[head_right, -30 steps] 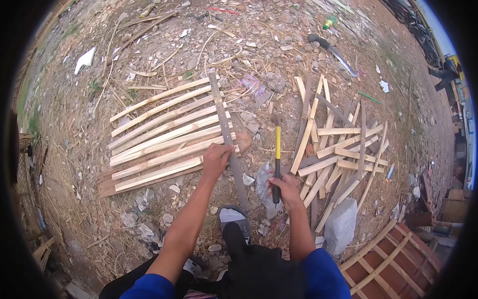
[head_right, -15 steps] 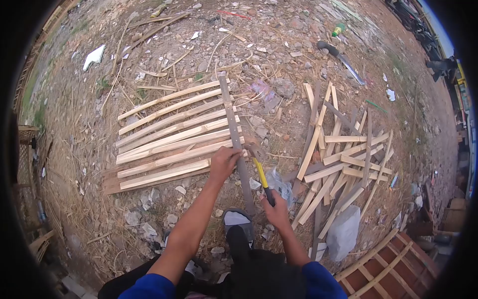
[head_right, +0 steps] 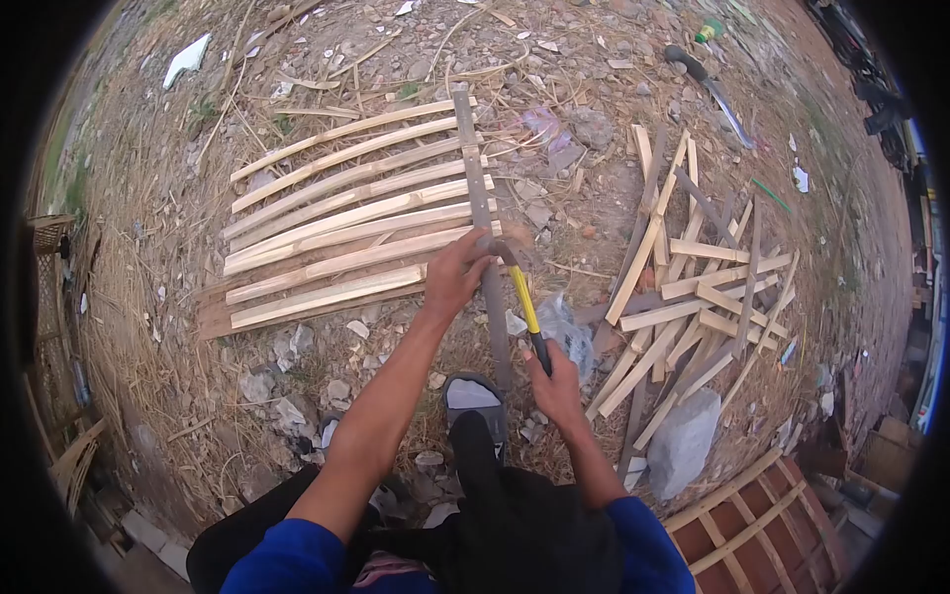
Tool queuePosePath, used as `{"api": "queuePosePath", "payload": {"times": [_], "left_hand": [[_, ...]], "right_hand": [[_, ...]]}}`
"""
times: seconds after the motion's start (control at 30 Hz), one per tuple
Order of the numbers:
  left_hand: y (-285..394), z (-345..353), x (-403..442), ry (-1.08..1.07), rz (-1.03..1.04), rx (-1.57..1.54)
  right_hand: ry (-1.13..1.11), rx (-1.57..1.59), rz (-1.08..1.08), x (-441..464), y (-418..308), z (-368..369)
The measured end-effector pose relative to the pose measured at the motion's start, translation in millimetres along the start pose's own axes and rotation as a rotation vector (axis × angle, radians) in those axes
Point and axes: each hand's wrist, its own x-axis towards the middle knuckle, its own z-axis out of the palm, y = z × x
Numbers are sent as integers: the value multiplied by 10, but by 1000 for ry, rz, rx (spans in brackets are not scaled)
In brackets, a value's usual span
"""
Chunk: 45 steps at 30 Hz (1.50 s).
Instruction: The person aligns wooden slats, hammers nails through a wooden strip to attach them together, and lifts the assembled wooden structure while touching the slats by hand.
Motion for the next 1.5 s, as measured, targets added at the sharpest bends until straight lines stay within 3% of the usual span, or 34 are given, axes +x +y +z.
{"api": "queuePosePath", "payload": {"times": [0.1, 0.33, 0.47, 0.57, 0.83, 1.03, 1.13, 1.23, 1.5], "left_hand": [[22, -8, 6, 11, -3, 12], [39, -25, -8, -38, -68, 7], [-3, -22, 8, -48, -78, 1], [-21, -2, -19, -57, -97, -23], [-24, -11, -24, -47, -69, 10], [-11, -19, -29, -26, -54, -20], [-10, -18, -24, -37, -88, -9], [15, -30, -21, -27, -83, 17], [90, -119, 6, -94, 6, 10]], "right_hand": [[-62, -12, 37, -10, -81, -89], [96, 295, 6, -34, -304, -302], [119, -22, -100, -12, -35, -70], [-19, -120, 47, -24, 44, 20], [93, 68, -35, -3, -224, -49], [24, -58, 25, -28, -49, 48], [135, 36, -129, 10, -159, -31], [93, 132, -31, 15, -392, -149], [97, 116, -11, -67, -4, 159]]}}
